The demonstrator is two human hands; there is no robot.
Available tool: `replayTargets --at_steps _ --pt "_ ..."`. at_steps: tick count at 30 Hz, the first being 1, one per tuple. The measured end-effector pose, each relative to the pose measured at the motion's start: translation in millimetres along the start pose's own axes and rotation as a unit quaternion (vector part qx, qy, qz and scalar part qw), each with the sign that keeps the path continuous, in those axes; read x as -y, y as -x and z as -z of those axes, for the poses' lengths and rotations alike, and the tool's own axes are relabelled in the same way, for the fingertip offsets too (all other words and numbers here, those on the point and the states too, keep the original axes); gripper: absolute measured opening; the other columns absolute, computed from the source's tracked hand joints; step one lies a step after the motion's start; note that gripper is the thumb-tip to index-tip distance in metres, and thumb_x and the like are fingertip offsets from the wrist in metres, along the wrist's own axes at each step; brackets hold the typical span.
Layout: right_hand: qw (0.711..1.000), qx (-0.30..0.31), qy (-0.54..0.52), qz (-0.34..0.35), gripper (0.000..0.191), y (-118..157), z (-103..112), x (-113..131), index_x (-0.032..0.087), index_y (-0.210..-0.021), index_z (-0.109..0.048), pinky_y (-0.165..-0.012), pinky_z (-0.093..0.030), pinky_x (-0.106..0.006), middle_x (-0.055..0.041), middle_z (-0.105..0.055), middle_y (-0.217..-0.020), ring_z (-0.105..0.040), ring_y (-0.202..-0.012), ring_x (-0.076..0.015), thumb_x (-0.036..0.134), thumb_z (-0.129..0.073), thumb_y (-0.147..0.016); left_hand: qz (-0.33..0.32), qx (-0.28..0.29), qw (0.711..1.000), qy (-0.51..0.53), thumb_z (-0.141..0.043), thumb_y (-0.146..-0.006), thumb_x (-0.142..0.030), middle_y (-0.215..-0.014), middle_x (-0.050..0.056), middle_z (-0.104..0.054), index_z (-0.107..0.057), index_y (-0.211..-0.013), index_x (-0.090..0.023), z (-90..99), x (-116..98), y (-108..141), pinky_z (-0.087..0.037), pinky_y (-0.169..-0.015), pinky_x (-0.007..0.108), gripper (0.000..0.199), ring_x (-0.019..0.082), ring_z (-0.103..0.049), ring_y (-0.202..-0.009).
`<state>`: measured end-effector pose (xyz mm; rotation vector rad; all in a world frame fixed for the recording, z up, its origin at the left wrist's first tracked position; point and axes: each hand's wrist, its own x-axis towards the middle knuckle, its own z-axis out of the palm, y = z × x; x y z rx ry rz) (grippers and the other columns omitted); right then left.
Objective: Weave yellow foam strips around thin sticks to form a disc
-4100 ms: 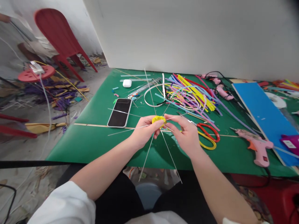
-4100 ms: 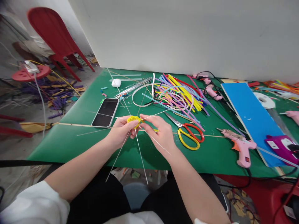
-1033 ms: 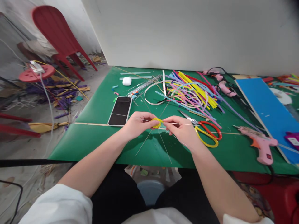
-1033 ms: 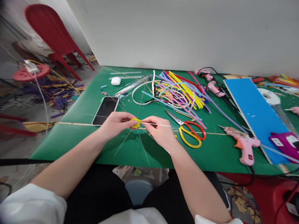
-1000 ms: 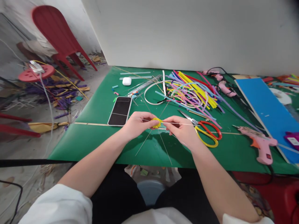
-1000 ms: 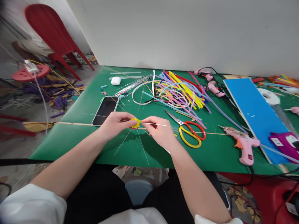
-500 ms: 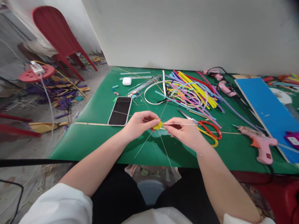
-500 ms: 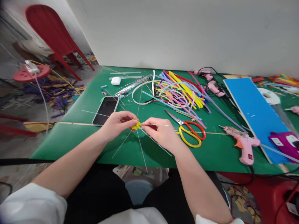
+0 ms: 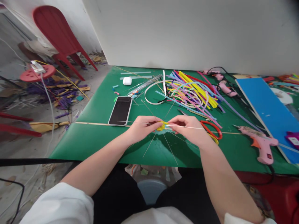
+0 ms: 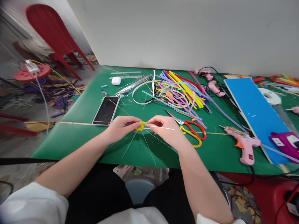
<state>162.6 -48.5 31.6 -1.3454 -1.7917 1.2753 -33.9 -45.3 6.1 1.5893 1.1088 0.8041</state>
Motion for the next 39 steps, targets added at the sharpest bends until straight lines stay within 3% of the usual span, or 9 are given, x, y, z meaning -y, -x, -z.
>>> replayTargets --at_steps 5,11,14,18,22,26,30,34,39 --pt "0.998 0.012 0.065 0.022 0.02 5 6 2 0.02 -0.076 -0.066 -0.05 -0.039 -0.024 -0.0009 -0.062 -0.068 -0.053 -0.058 -0.0128 0.037 -0.055 -0.076 -0.021 -0.025 0.999 -0.038 -0.053 -0.08 -0.04 -0.076 0.003 -0.068 -0.067 -0.085 -0.016 -2.1 -1 1 -0.049 -0.062 0.022 0.029 0.012 -0.06 -0.067" --pt "0.965 -0.014 0.225 0.134 0.015 11 13 6 0.021 -0.075 -0.066 -0.064 -0.04 -0.026 -0.0002 -0.066 -0.075 -0.056 -0.072 -0.0136 0.026 -0.053 -0.081 -0.036 -0.058 0.996 -0.058 -0.052 -0.081 -0.039 -0.079 0.004 -0.067 -0.066 -0.086 -0.016 -4.0 1 -1 -0.048 -0.063 0.022 0.028 0.012 -0.061 -0.067" --pt "0.921 -0.061 0.333 0.193 0.015 12 11 7 0.02 -0.074 -0.066 -0.073 -0.038 -0.029 -0.0012 -0.067 -0.073 -0.055 -0.075 -0.0153 0.023 -0.053 -0.082 -0.035 -0.096 0.992 -0.068 -0.052 -0.081 -0.039 -0.081 0.003 -0.067 -0.066 -0.085 -0.016 -6.2 2 -2 -0.048 -0.065 0.022 0.028 0.013 -0.061 -0.071" --pt "0.834 -0.135 0.471 0.253 0.019 14 0 10 0.019 -0.071 -0.065 -0.082 -0.032 -0.035 -0.0031 -0.066 -0.068 -0.051 -0.081 -0.0189 0.017 -0.05 -0.082 -0.024 -0.129 0.989 -0.069 -0.052 -0.08 -0.038 -0.077 0.003 -0.067 -0.066 -0.083 -0.016 -9.7 1 -3 -0.048 -0.063 0.021 0.027 0.013 -0.06 -0.069" --pt "0.791 -0.165 0.53 0.259 0.02 15 -18 11 0.018 -0.066 -0.061 -0.068 -0.03 -0.033 -0.0035 -0.06 -0.061 -0.048 -0.073 -0.0183 0.011 -0.048 -0.08 0.022 -0.149 0.989 -0.005 -0.054 -0.078 -0.04 -0.073 0.004 -0.066 -0.065 -0.081 -0.015 -11.8 3 -6 -0.048 -0.056 0.021 0.028 0.014 -0.061 -0.067" --pt "0.798 -0.153 0.528 0.245 0.023 14 -36 8 0.017 -0.062 -0.057 -0.055 -0.025 -0.03 -0.0033 -0.055 -0.058 -0.045 -0.063 -0.0157 0.013 -0.047 -0.082 0.06 -0.143 0.987 0.043 -0.055 -0.077 -0.041 -0.071 0.003 -0.064 -0.063 -0.082 -0.015 -13.3 7 -6 -0.048 -0.049 0.021 0.027 0.015 -0.063 -0.063" --pt "0.818 -0.163 0.494 0.245 0.022 13 -44 7 0.017 -0.07 -0.06 -0.053 -0.026 -0.028 -0.0033 -0.058 -0.063 -0.049 -0.064 -0.0144 0.017 -0.044 -0.086 0.028 -0.14 0.989 -0.028 -0.05 -0.08 -0.039 -0.07 0.001 -0.063 -0.064 -0.084 -0.017 -15.1 10 -1 -0.047 -0.05 0.02 0.026 0.012 -0.061 -0.06" --pt "0.821 -0.169 0.486 0.248 0.024 11 -40 10 0.016 -0.075 -0.062 -0.058 -0.031 -0.028 -0.0046 -0.06 -0.067 -0.05 -0.07 -0.0162 0.021 -0.043 -0.088 -0.029 -0.118 0.981 -0.154 -0.047 -0.083 -0.034 -0.066 0.001 -0.062 -0.065 -0.082 -0.017 -17.0 9 3 -0.043 -0.055 0.02 0.025 0.011 -0.055 -0.058" --pt "0.807 -0.192 0.503 0.243 0.023 9 -22 12 0.017 -0.076 -0.065 -0.064 -0.033 -0.031 -0.0056 -0.063 -0.068 -0.051 -0.075 -0.0193 0.026 -0.047 -0.087 -0.055 -0.068 0.981 -0.175 -0.047 -0.084 -0.035 -0.069 0.0 -0.064 -0.066 -0.083 -0.017 -18.4 9 6 -0.041 -0.057 0.019 0.026 0.01 -0.054 -0.06"
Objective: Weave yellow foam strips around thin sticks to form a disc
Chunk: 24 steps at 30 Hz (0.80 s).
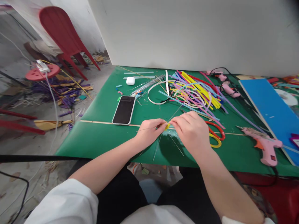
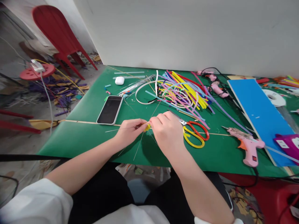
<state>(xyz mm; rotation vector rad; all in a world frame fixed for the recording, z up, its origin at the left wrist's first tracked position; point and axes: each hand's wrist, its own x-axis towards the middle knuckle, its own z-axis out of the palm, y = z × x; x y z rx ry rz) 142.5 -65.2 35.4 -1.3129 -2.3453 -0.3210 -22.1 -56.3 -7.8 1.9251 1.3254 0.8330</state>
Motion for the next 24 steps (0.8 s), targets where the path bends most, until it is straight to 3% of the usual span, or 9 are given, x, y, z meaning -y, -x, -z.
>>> replayTargets --at_steps 3,6,8,11,13,16,20,24 --pt "0.998 0.065 -0.004 -0.019 0.021 -3 9 -13 0.019 -0.074 -0.067 -0.067 -0.034 -0.032 -0.0043 -0.065 -0.068 -0.053 -0.074 -0.0196 0.029 -0.051 -0.084 -0.016 0.045 0.999 0.011 -0.048 -0.083 -0.034 -0.068 0.0 -0.064 -0.066 -0.081 -0.017 1.5 -1 0 -0.04 -0.055 0.019 0.025 0.009 -0.052 -0.058" --pt "0.977 0.196 -0.073 -0.038 0.021 -11 23 -27 0.021 -0.076 -0.067 -0.065 -0.035 -0.029 -0.0018 -0.066 -0.072 -0.055 -0.073 -0.0169 0.029 -0.05 -0.084 -0.024 0.103 0.992 0.065 -0.05 -0.083 -0.033 -0.068 0.001 -0.064 -0.067 -0.081 -0.015 4.9 -5 0 -0.04 -0.055 0.018 0.025 0.009 -0.053 -0.058" --pt "0.944 0.287 -0.153 -0.057 0.022 -20 33 -38 0.023 -0.077 -0.067 -0.06 -0.035 -0.025 0.0009 -0.066 -0.075 -0.055 -0.069 -0.0138 0.031 -0.048 -0.084 -0.028 0.138 0.985 0.096 -0.05 -0.083 -0.033 -0.069 0.002 -0.065 -0.067 -0.083 -0.014 7.8 -7 0 -0.04 -0.054 0.018 0.026 0.009 -0.054 -0.058" --pt "0.869 0.426 -0.251 -0.037 0.022 -32 42 -52 0.023 -0.074 -0.066 -0.053 -0.034 -0.023 0.0031 -0.064 -0.068 -0.053 -0.061 -0.0116 0.037 -0.05 -0.081 -0.059 0.186 0.974 0.11 -0.051 -0.082 -0.032 -0.074 0.004 -0.067 -0.068 -0.084 -0.013 11.7 -12 1 -0.042 -0.055 0.018 0.025 0.009 -0.055 -0.06" --pt "0.828 0.473 -0.302 -0.017 0.022 -38 42 -55 0.022 -0.073 -0.066 -0.052 -0.034 -0.022 0.0025 -0.063 -0.067 -0.053 -0.061 -0.0115 0.037 -0.051 -0.079 -0.08 0.21 0.965 0.135 -0.053 -0.082 -0.031 -0.078 0.005 -0.068 -0.068 -0.085 -0.012 13.6 -15 3 -0.045 -0.059 0.02 0.024 0.011 -0.059 -0.064" --pt "0.822 0.446 -0.355 -0.025 0.023 -38 35 -49 0.019 -0.074 -0.066 -0.052 -0.033 -0.021 0.0014 -0.061 -0.066 -0.05 -0.059 -0.0108 0.037 -0.052 -0.077 -0.073 0.182 0.961 0.197 -0.056 -0.08 -0.029 -0.078 0.007 -0.069 -0.068 -0.084 -0.011 16.9 -20 7 -0.049 -0.059 0.021 0.021 0.012 -0.062 -0.065" --pt "0.825 0.354 -0.432 -0.091 0.025 -29 22 -34 0.017 -0.075 -0.065 -0.053 -0.035 -0.022 0.0005 -0.058 -0.064 -0.049 -0.059 -0.0108 0.038 -0.052 -0.077 -0.06 0.046 0.97 0.232 -0.059 -0.077 -0.026 -0.072 0.006 -0.07 -0.068 -0.078 -0.012 25.9 -26 9 -0.051 -0.054 0.019 0.017 0.012 -0.063 -0.059" --pt "0.817 0.305 -0.473 -0.129 0.024 -22 10 -27 0.016 -0.073 -0.064 -0.054 -0.037 -0.023 0.0001 -0.058 -0.063 -0.05 -0.059 -0.0111 0.037 -0.054 -0.077 -0.057 -0.063 0.972 0.22 -0.062 -0.076 -0.025 -0.068 0.004 -0.069 -0.068 -0.074 -0.013 33.7 -28 9 -0.051 -0.052 0.017 0.014 0.01 -0.063 -0.056"
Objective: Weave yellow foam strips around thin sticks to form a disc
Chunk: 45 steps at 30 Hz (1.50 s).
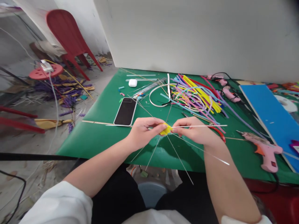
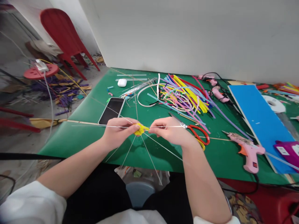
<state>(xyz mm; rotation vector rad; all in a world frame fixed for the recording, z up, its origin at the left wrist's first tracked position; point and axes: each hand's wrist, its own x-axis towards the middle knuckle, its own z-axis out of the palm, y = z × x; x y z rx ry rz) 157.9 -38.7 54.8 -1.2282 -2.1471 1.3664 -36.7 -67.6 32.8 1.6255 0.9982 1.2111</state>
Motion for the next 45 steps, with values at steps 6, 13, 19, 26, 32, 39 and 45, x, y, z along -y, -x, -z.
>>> replayTargets --at_steps 6,13,19,26,32,39,45 --pt "0.998 -0.042 -0.03 0.029 0.023 -2 -6 -10 0.015 -0.068 -0.063 -0.054 -0.038 -0.023 0.0008 -0.056 -0.059 -0.049 -0.057 -0.0104 0.034 -0.055 -0.078 0.048 -0.045 0.997 0.05 -0.064 -0.073 -0.027 -0.064 0.004 -0.068 -0.067 -0.073 -0.012 0.3 4 -4 -0.052 -0.051 0.02 0.016 0.011 -0.062 -0.053" --pt "0.982 -0.049 -0.179 0.039 0.028 -3 -14 -11 0.021 -0.1 -0.064 -0.064 -0.048 -0.026 -0.0027 -0.065 -0.088 -0.058 -0.069 -0.0117 0.038 -0.056 -0.079 0.102 -0.04 0.991 0.083 -0.064 -0.073 -0.03 -0.067 0.003 -0.068 -0.066 -0.078 -0.013 -3.2 17 -5 -0.051 -0.052 0.02 0.018 0.011 -0.062 -0.055" --pt "0.979 -0.103 -0.172 0.019 0.027 -11 -21 -13 0.019 -0.092 -0.067 -0.053 -0.045 -0.024 -0.0031 -0.067 -0.08 -0.055 -0.057 -0.0098 0.038 -0.063 -0.072 0.123 -0.005 0.986 0.11 -0.068 -0.069 -0.028 -0.07 0.001 -0.067 -0.066 -0.08 -0.014 -6.4 21 -4 -0.052 -0.058 0.021 0.018 0.01 -0.062 -0.06" --pt "0.987 -0.113 -0.113 0.014 0.024 -11 -24 -13 0.019 -0.09 -0.069 -0.047 -0.04 -0.022 -0.0017 -0.065 -0.073 -0.049 -0.05 -0.0083 0.036 -0.058 -0.076 0.136 0.002 0.984 0.117 -0.067 -0.069 -0.028 -0.062 0.0 -0.062 -0.062 -0.077 -0.013 -6.2 24 -6 -0.048 -0.054 0.022 0.017 0.01 -0.058 -0.056" --pt "0.996 -0.091 -0.002 0.017 0.022 -5 -22 -12 0.02 -0.09 -0.068 -0.055 -0.042 -0.024 -0.001 -0.066 -0.074 -0.054 -0.059 -0.0114 0.034 -0.053 -0.079 0.147 -0.068 0.979 0.124 -0.067 -0.069 -0.029 -0.064 -0.001 -0.062 -0.058 -0.076 -0.013 -3.8 24 -10 -0.048 -0.051 0.021 0.019 0.01 -0.059 -0.055" --pt "0.97 -0.101 0.203 0.085 0.02 5 -25 -2 0.021 -0.087 -0.065 -0.064 -0.039 -0.024 -0.0014 -0.064 -0.079 -0.057 -0.073 -0.0132 0.024 -0.046 -0.087 0.142 -0.102 0.981 0.08 -0.065 -0.07 -0.031 -0.064 0.0 -0.061 -0.06 -0.077 -0.013 -2.6 27 -10 -0.047 -0.049 0.02 0.02 0.01 -0.058 -0.058" --pt "0.902 -0.177 0.386 0.076 0.022 15 -29 7 0.019 -0.083 -0.065 -0.058 -0.032 -0.025 -0.003 -0.064 -0.076 -0.057 -0.072 -0.0139 0.024 -0.044 -0.088 0.124 -0.102 0.987 0.027 -0.064 -0.072 -0.033 -0.063 -0.001 -0.058 -0.06 -0.078 -0.014 -2.6 33 -9 -0.043 -0.048 0.018 0.021 0.008 -0.053 -0.055"
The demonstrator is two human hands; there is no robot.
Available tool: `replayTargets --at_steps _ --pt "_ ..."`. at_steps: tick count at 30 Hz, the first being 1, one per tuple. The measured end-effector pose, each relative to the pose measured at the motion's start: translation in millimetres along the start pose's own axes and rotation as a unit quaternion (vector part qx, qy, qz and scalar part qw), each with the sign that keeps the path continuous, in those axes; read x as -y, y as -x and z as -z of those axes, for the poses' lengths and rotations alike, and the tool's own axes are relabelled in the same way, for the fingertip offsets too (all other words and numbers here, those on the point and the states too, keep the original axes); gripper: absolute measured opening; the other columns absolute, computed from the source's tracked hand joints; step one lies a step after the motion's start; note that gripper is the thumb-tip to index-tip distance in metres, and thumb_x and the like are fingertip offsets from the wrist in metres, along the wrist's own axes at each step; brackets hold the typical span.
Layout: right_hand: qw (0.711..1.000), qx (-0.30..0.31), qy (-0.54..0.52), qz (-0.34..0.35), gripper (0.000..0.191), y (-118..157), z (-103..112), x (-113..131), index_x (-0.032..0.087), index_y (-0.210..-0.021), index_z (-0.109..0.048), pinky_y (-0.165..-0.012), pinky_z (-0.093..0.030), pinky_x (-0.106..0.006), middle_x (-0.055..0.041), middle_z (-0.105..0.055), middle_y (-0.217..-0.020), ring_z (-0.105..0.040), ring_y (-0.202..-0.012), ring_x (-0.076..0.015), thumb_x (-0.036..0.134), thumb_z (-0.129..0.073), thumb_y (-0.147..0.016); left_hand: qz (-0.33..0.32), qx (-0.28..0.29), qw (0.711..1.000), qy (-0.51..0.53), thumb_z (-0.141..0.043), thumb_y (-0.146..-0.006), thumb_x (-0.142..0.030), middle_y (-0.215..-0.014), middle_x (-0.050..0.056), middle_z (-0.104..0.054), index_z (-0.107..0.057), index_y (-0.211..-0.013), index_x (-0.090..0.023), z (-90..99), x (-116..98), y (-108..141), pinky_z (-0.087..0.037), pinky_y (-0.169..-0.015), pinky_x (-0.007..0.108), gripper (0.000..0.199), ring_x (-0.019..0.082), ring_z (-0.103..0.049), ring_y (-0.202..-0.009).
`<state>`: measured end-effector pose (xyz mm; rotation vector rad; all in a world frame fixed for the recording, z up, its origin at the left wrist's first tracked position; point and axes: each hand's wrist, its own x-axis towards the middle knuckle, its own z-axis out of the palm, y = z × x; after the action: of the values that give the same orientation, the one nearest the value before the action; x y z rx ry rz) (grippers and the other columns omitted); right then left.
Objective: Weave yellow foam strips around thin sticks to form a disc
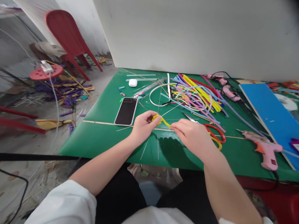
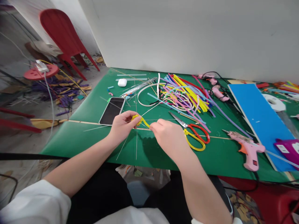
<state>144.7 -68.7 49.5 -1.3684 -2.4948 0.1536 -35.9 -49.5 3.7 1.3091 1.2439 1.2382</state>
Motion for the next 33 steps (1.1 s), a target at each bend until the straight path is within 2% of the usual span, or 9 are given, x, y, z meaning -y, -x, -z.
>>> replayTargets --at_steps 3,6,11,15,18,22,27,33 --pt "0.996 -0.032 0.078 0.026 0.02 3 1 7 0.019 -0.076 -0.064 -0.054 -0.028 -0.026 -0.0023 -0.061 -0.068 -0.055 -0.068 -0.0143 0.019 -0.046 -0.086 -0.011 -0.006 1.0 -0.02 -0.062 -0.073 -0.033 -0.065 0.0 -0.058 -0.061 -0.079 -0.014 -0.1 2 1 -0.043 -0.049 0.018 0.02 0.008 -0.052 -0.056" --pt "0.991 -0.045 0.114 0.061 0.02 4 -5 18 0.018 -0.066 -0.059 -0.051 -0.024 -0.027 -0.0016 -0.055 -0.061 -0.05 -0.063 -0.0137 0.013 -0.048 -0.082 -0.022 -0.01 0.999 -0.044 -0.062 -0.074 -0.033 -0.068 0.0 -0.059 -0.062 -0.079 -0.014 -1.0 2 2 -0.043 -0.051 0.018 0.019 0.008 -0.052 -0.058" --pt "0.987 -0.061 0.113 0.098 0.02 3 -19 32 0.017 -0.062 -0.053 -0.049 -0.022 -0.028 -0.0009 -0.053 -0.059 -0.046 -0.058 -0.0132 0.01 -0.047 -0.08 -0.041 -0.01 0.995 -0.095 -0.059 -0.075 -0.032 -0.069 0.001 -0.06 -0.063 -0.08 -0.015 -3.7 6 4 -0.043 -0.053 0.02 0.017 0.009 -0.052 -0.058" --pt "0.989 -0.062 0.086 0.104 0.019 2 -18 29 0.017 -0.067 -0.056 -0.051 -0.026 -0.027 -0.0014 -0.056 -0.063 -0.049 -0.061 -0.0131 0.011 -0.045 -0.082 -0.071 0.014 0.985 -0.157 -0.057 -0.076 -0.031 -0.071 0.001 -0.062 -0.064 -0.079 -0.017 -5.3 8 5 -0.043 -0.054 0.02 0.017 0.01 -0.053 -0.06" --pt "0.991 -0.078 0.062 0.087 0.022 2 -9 21 0.017 -0.07 -0.059 -0.055 -0.03 -0.027 -0.0023 -0.06 -0.066 -0.053 -0.066 -0.0134 0.016 -0.044 -0.085 -0.071 0.06 0.984 -0.152 -0.057 -0.076 -0.033 -0.073 0.002 -0.062 -0.064 -0.079 -0.016 -5.0 7 6 -0.044 -0.056 0.02 0.019 0.011 -0.054 -0.063" --pt "0.991 -0.117 0.043 0.04 0.024 4 3 8 0.018 -0.076 -0.062 -0.059 -0.033 -0.027 -0.0035 -0.065 -0.074 -0.057 -0.072 -0.0145 0.026 -0.043 -0.088 -0.031 0.116 0.989 -0.084 -0.057 -0.076 -0.036 -0.073 0.002 -0.062 -0.063 -0.079 -0.014 -3.7 2 6 -0.044 -0.056 0.021 0.022 0.01 -0.054 -0.062" --pt "0.997 -0.056 0.04 -0.037 0.023 9 17 -6 0.021 -0.076 -0.063 -0.06 -0.034 -0.027 -0.0017 -0.067 -0.077 -0.06 -0.074 -0.016 0.031 -0.046 -0.087 0.04 0.153 0.987 -0.019 -0.06 -0.074 -0.036 -0.065 0.0 -0.058 -0.061 -0.078 -0.014 -2.7 -3 5 -0.044 -0.051 0.02 0.022 0.008 -0.051 -0.055" --pt "0.997 -0.001 -0.032 -0.065 0.019 15 27 -18 0.023 -0.077 -0.064 -0.059 -0.037 -0.027 -0.001 -0.068 -0.08 -0.06 -0.07 -0.0161 0.029 -0.048 -0.085 0.082 0.188 0.978 0.037 -0.065 -0.07 -0.032 -0.062 0.001 -0.059 -0.061 -0.074 -0.013 -3.0 -8 5 -0.046 -0.049 0.019 0.02 0.008 -0.054 -0.054"
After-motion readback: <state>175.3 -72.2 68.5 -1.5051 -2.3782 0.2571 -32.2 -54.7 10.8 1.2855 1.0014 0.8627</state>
